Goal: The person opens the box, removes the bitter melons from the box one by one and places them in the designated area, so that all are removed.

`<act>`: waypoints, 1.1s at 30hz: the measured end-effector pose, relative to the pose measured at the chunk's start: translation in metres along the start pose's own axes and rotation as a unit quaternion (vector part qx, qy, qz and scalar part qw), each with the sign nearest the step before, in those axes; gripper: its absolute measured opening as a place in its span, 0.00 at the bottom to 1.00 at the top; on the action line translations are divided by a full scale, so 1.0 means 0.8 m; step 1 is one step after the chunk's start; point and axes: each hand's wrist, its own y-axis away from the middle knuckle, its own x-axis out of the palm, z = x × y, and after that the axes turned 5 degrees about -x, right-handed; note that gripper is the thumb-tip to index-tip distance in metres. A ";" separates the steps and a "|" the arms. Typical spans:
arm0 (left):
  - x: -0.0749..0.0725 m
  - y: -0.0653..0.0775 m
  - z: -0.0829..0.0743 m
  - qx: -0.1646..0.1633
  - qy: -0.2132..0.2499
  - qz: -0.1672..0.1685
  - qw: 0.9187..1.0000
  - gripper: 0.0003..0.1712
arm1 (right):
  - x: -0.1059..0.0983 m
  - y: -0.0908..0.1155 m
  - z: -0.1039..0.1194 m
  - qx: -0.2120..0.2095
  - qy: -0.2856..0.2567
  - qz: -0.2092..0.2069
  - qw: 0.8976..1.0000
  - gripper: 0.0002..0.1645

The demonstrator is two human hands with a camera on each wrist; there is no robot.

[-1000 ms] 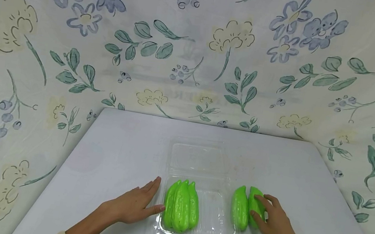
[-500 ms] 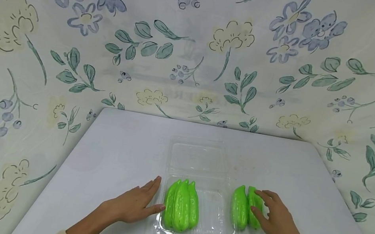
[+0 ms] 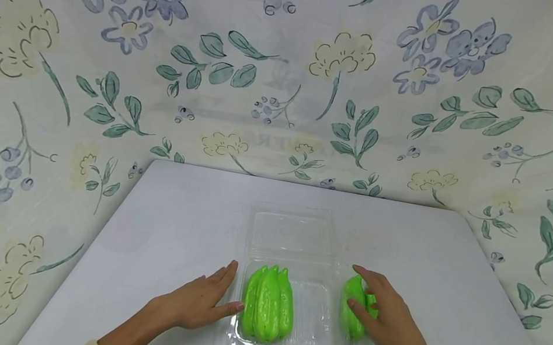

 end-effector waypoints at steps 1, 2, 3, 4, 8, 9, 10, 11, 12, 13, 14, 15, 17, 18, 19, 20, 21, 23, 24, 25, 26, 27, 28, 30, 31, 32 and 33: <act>0.000 0.000 0.000 -0.001 -0.002 0.000 1.000 0.55 | 0.002 -0.001 0.003 -0.003 -0.006 0.002 1.000 0.37; 0.000 0.000 0.000 -0.001 -0.002 0.000 1.000 0.55 | 0.005 -0.003 0.005 -0.004 -0.011 0.004 1.000 0.38; 0.001 -0.001 0.000 -0.002 -0.001 0.000 1.000 0.55 | 0.007 -0.004 0.008 -0.006 -0.020 0.007 1.000 0.39; 0.000 -0.001 0.001 -0.001 -0.001 0.000 1.000 0.55 | 0.010 -0.005 0.011 -0.008 -0.027 0.009 1.000 0.39; 0.000 -0.001 0.001 -0.001 0.002 -0.001 1.000 0.55 | 0.023 -0.011 0.021 -0.029 -0.059 0.011 0.998 0.40; 0.001 -0.001 0.001 -0.002 0.003 0.000 1.000 0.55 | 0.026 -0.012 0.024 -0.036 -0.067 0.011 0.997 0.41; 0.001 -0.001 0.001 -0.002 0.004 0.000 1.000 0.55 | 0.029 -0.014 0.026 -0.042 -0.071 0.011 0.996 0.41; 0.001 -0.001 0.001 -0.003 0.006 0.001 1.000 0.55 | 0.032 -0.016 0.029 -0.047 -0.075 0.010 0.996 0.41; 0.001 -0.001 0.001 -0.004 0.007 0.002 1.000 0.55 | 0.035 -0.017 0.031 -0.050 -0.078 0.010 0.996 0.41; 0.001 0.000 0.001 -0.004 0.009 0.002 1.000 0.55 | 0.037 -0.019 0.034 -0.053 -0.083 0.011 0.995 0.41; 0.001 0.000 0.001 -0.004 0.010 0.002 1.000 0.55 | 0.039 -0.020 0.036 -0.054 -0.087 0.012 0.995 0.41; 0.001 0.000 0.001 -0.004 0.010 0.002 1.000 0.55 | 0.041 -0.022 0.040 -0.058 -0.091 0.012 0.994 0.41; 0.001 -0.001 0.001 -0.004 0.009 0.001 1.000 0.55 | 0.045 -0.024 0.045 -0.059 -0.096 0.015 0.993 0.40; 0.001 -0.001 0.001 -0.004 0.008 0.001 1.000 0.55 | 0.048 -0.025 0.047 -0.063 -0.100 0.016 0.993 0.40; 0.001 -0.001 0.001 -0.003 0.006 0.001 1.000 0.55 | 0.050 -0.025 0.049 -0.065 -0.105 0.018 0.992 0.40; 0.000 -0.001 0.000 -0.003 0.005 0.001 1.000 0.55 | 0.053 -0.025 0.050 -0.068 -0.108 0.021 0.992 0.40; 0.000 -0.001 0.000 -0.003 0.003 0.001 1.000 0.55 | 0.056 -0.025 0.051 -0.069 -0.111 0.024 0.991 0.40; 0.000 -0.001 0.000 -0.002 0.003 0.002 1.000 0.55 | 0.063 -0.025 0.053 -0.069 -0.119 0.031 0.990 0.41; -0.001 -0.001 -0.001 -0.002 0.003 0.003 1.000 0.55 | 0.066 -0.026 0.055 -0.069 -0.123 0.034 0.989 0.43; -0.001 -0.001 -0.001 -0.002 0.003 0.003 1.000 0.55 | 0.069 -0.026 0.056 -0.067 -0.126 0.039 0.989 0.44; -0.001 -0.001 -0.001 -0.003 0.004 0.003 1.000 0.55 | 0.072 -0.026 0.058 -0.068 -0.129 0.042 0.988 0.45; -0.001 -0.001 -0.001 -0.003 0.004 0.003 1.000 0.55 | 0.075 -0.027 0.060 -0.070 -0.133 0.045 0.988 0.46; 0.000 -0.001 -0.001 -0.004 0.004 0.003 1.000 0.55 | 0.078 -0.028 0.062 -0.073 -0.135 0.046 0.987 0.47; 0.000 -0.001 -0.001 -0.004 0.005 0.001 1.000 0.55 | 0.083 -0.029 0.067 -0.084 -0.133 0.049 0.986 0.48; 0.000 -0.001 -0.001 -0.005 0.005 0.000 1.000 0.55 | 0.086 -0.030 0.069 -0.089 -0.130 0.052 0.986 0.49; 0.000 -0.001 -0.001 -0.005 0.006 -0.001 1.000 0.55 | 0.089 -0.031 0.072 -0.095 -0.126 0.054 0.986 0.49; 0.000 -0.001 -0.001 -0.005 0.007 0.000 1.000 0.55 | 0.092 -0.032 0.074 -0.101 -0.120 0.055 0.986 0.49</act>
